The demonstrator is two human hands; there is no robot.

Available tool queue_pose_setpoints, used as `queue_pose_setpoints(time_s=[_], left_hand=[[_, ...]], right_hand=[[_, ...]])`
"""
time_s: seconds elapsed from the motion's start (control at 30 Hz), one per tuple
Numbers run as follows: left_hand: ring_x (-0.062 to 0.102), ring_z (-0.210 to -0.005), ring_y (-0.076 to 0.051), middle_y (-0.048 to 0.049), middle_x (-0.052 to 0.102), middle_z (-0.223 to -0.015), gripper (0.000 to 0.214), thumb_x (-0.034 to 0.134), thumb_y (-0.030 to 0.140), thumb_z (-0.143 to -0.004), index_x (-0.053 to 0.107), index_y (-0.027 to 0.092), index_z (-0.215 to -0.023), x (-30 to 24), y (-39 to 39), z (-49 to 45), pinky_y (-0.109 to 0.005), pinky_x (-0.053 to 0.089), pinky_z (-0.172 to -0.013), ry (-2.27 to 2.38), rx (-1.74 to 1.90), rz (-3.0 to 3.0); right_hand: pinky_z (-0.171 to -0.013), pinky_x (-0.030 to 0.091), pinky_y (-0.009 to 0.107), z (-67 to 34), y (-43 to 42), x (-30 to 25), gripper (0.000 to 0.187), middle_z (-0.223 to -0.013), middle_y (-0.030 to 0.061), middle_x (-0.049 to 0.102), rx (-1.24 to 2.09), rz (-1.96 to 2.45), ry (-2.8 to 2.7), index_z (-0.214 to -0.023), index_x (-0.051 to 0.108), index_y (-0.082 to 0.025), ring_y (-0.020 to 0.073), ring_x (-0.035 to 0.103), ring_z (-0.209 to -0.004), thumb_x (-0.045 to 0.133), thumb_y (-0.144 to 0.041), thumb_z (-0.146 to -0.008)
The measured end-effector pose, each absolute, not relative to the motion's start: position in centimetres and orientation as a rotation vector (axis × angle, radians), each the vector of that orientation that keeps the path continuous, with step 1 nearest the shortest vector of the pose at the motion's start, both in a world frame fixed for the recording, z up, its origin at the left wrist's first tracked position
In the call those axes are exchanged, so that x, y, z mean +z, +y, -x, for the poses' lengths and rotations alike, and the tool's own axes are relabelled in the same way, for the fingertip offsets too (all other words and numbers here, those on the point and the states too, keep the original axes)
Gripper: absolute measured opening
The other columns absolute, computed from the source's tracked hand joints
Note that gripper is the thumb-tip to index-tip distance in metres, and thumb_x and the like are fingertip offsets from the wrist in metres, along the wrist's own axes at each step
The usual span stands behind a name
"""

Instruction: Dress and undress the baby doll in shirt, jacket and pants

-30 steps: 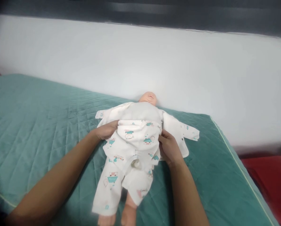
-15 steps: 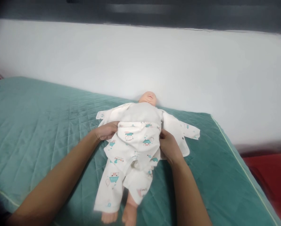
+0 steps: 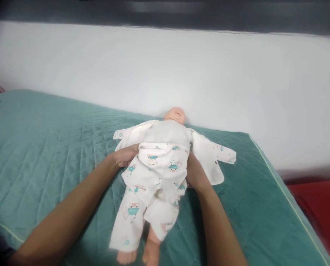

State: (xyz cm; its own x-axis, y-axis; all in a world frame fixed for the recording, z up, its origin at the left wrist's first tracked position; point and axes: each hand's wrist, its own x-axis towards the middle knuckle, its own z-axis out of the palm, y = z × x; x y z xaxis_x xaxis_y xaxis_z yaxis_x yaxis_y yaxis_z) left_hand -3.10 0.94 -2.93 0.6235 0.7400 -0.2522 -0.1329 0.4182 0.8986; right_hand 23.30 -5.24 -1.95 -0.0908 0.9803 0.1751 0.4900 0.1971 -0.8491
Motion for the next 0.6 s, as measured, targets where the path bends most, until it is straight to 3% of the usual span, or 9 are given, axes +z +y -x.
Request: queue_pose_setpoints(time_s=[0.1,0.33,0.6], left_hand=[[0.075,-0.081,-0.024,-0.0073,0.078,-0.083,0.043,0.082,0.006,-0.054,0.075,0.018,-0.095,-2.9,0.9,3.1,-0.030,0.061,-0.066,0.722,0.605,-0.989],[0.075,-0.084,-0.025,-0.0089,0.079,-0.088,0.048,0.082,0.005,-0.054,0.075,0.017,-0.100,-3.0,1.0,3.1,-0.031,0.061,-0.069,0.715,0.640,-1.000],[0.075,-0.087,-0.027,-0.0119,0.079,-0.097,0.059,0.083,0.006,-0.053,0.072,0.015,-0.110,-2.6,0.7,3.1,-0.034,0.062,-0.071,0.696,0.671,-1.007]], right_hand=[[-0.118,0.036,0.047,-23.3,-5.1,-2.5,0.070,-0.153,0.0112,0.049,0.775,1.259,-1.750,-0.144,0.052,-0.025,0.0327,0.045,-0.141,0.073,-0.041,-0.079],[-0.121,0.031,0.050,-23.5,-5.3,-3.2,0.087,-0.158,0.0122,0.041,0.828,1.203,-1.727,-0.150,0.044,-0.025,0.0337,0.039,-0.145,0.077,-0.052,-0.074],[-0.111,0.043,0.053,-23.0,-6.0,-2.0,0.056,-0.143,0.0103,0.060,0.849,1.401,-1.697,-0.134,0.063,-0.027,0.0360,0.054,-0.133,0.070,-0.044,-0.081]])
